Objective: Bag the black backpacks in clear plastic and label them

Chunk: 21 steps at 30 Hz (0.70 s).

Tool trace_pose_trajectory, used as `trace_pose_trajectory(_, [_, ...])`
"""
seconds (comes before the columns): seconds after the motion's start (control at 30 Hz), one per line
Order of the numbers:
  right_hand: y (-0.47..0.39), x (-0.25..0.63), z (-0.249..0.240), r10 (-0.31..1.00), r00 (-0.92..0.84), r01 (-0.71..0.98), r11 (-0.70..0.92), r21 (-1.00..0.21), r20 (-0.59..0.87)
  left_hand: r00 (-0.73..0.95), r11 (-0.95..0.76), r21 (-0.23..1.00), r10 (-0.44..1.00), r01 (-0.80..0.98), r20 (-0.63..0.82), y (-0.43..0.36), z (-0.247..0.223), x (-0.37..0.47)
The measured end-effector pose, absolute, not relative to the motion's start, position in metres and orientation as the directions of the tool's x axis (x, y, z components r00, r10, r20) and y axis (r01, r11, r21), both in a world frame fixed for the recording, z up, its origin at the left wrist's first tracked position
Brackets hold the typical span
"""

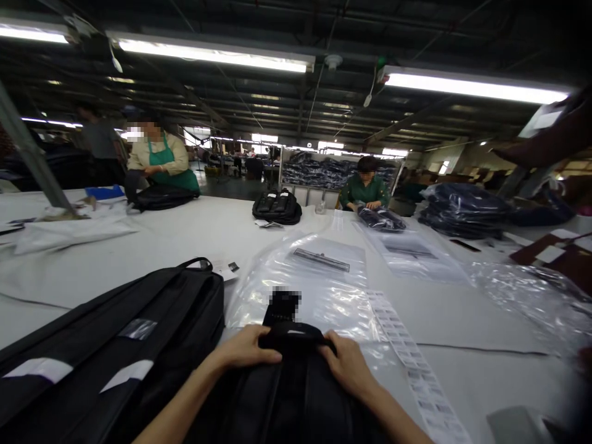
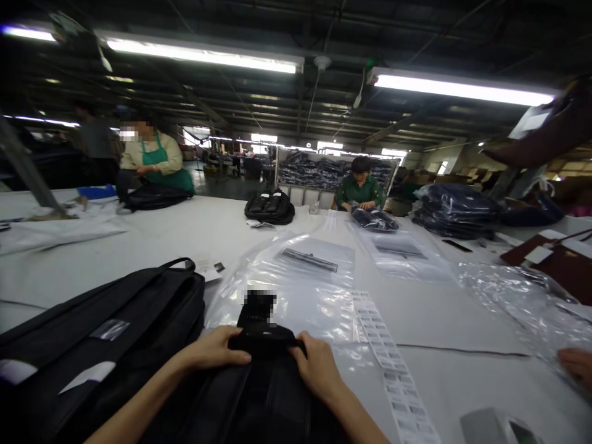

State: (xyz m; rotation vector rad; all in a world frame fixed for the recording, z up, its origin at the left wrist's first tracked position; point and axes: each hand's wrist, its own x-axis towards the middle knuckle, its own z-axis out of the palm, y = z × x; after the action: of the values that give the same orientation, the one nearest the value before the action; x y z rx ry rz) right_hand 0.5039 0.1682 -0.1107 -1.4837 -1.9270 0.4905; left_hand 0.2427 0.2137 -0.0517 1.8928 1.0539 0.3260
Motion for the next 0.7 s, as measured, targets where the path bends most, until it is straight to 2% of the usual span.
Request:
trace_pose_trajectory(0.1, [0.171, 0.498, -0.159, 0.951, -0.140, 0.738, 0.286, -0.611, 0.276, 0.586, -0.091, 0.804, 0.733, 0.587, -0.345, 0.222, -0.085, 0.244])
trace_pose_trajectory(0.17, [0.177, 0.498, -0.176, 0.962, -0.132, 0.772, 0.251, -0.584, 0.239, 0.562, -0.057, 0.789, 0.733, 0.612, -0.383, 0.228, -0.100, 0.247])
trace_pose_trajectory(0.23, [0.186, 0.500, -0.181, 0.982, -0.128, 0.816, 0.186, -0.547, 0.142, 0.508, -0.047, 0.762, 0.771, 0.646, -0.384, 0.233, -0.109, 0.249])
trace_pose_trajectory(0.37, [0.199, 0.499, -0.180, 0.995, -0.096, 0.861, 0.087, -0.502, 0.008, 0.332, -0.058, 0.680, 0.901, 0.731, -0.280, 0.230, -0.125, 0.254])
trace_pose_trajectory(0.53, [0.195, 0.484, -0.166, 0.991, 0.039, 0.900, 0.023, -0.436, 0.131, 0.210, -0.058, 0.616, 0.962, 0.786, -0.176, 0.228, -0.128, 0.265])
trace_pose_trajectory(0.7, [0.157, 0.523, -0.156, 0.981, 0.118, 0.882, -0.033, -0.470, 0.153, 0.150, -0.108, 0.599, 0.988, 0.794, -0.022, 0.210, -0.101, 0.248])
